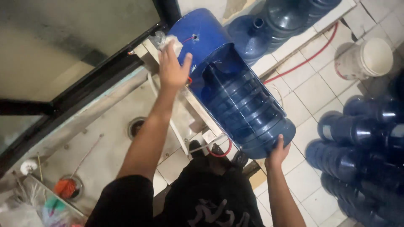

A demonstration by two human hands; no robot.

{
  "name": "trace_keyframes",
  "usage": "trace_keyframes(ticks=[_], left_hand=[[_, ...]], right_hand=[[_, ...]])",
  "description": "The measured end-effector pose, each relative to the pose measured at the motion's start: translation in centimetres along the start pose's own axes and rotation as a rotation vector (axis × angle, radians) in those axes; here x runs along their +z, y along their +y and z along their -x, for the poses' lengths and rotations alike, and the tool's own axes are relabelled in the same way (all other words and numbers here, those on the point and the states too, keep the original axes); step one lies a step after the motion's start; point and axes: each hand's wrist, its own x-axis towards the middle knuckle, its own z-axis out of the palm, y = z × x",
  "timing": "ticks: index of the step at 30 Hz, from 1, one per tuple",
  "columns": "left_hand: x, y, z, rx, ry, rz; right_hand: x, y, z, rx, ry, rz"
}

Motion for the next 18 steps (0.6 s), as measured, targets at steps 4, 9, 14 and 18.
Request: trace_keyframes(ticks=[4,9,14,18], left_hand=[[2.3,-5.5,-2.9,-0.062,-0.200,-0.225],[3.1,-6.0,-3.2,-0.150,-0.220,-0.166],[0.8,-1.3,-3.1,-0.240,-0.142,0.061],[1.1,7.7,4.5,0.094,-0.118,0.255]], right_hand=[[-0.1,1.2,-0.8,-0.144,0.094,0.164],[-0.5,2.4,-1.8,-0.180,0.181,0.312],[-1.6,2.9,-1.6,-0.198,0.167,0.500],[-3.2,1.4,-2.3,-0.402,-0.123,0.656]])
